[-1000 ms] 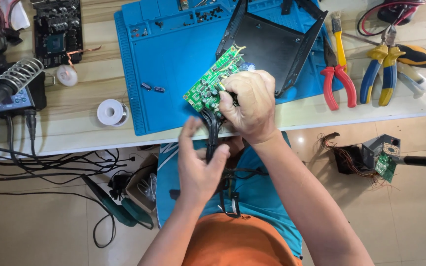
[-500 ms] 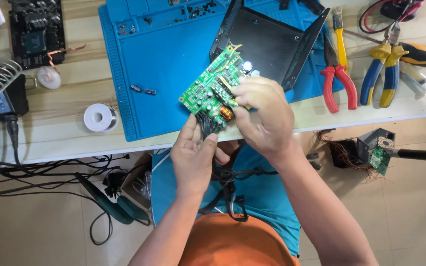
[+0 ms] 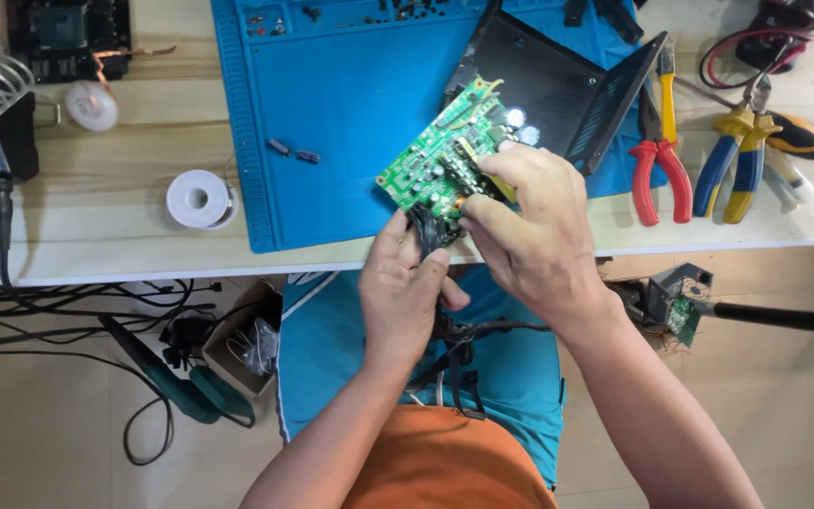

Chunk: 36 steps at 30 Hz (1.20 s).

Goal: Repairing an electronic circuit board by soldering and desoldering components and inspecting connections.

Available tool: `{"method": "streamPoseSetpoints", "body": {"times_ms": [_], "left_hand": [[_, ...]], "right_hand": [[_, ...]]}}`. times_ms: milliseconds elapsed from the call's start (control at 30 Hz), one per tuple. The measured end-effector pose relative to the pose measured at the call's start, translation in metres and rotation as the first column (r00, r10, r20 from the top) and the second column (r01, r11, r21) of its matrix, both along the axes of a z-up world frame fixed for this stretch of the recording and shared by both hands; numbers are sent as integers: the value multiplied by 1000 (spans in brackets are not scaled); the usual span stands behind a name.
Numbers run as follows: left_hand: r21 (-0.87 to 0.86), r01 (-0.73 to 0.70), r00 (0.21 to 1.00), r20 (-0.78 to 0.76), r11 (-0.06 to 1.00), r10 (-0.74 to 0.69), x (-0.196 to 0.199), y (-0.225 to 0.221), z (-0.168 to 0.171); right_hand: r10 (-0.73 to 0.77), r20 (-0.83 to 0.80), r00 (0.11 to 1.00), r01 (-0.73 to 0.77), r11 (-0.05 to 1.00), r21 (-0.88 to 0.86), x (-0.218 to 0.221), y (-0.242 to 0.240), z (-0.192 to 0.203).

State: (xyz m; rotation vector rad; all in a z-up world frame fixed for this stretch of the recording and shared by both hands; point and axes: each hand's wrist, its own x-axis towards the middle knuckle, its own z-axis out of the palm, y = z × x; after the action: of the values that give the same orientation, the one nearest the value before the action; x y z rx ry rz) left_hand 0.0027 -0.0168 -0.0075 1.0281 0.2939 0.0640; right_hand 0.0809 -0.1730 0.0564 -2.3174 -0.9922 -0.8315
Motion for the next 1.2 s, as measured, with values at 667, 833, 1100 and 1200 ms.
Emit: {"method": "streamPoseSetpoints", "body": {"times_ms": [667, 833, 1100, 1200], "left_hand": [[-88, 76, 997, -20, 993, -78, 0, 1, 4], [-98, 76, 997, -16, 992, -78, 0, 1, 0], [-53, 72, 996, -39, 996, -74, 1, 1, 6], [-27, 71, 996, -54, 997, -72, -1, -1, 2]], "right_hand": [[-36, 52, 998, 48, 970, -238, 11, 9, 0], [-37, 35, 999, 43, 977, -208, 12, 14, 10], [-93, -46, 995, 81, 973, -214, 10, 16, 18], [-98, -53, 994, 84, 972, -220, 9, 17, 22]]}}
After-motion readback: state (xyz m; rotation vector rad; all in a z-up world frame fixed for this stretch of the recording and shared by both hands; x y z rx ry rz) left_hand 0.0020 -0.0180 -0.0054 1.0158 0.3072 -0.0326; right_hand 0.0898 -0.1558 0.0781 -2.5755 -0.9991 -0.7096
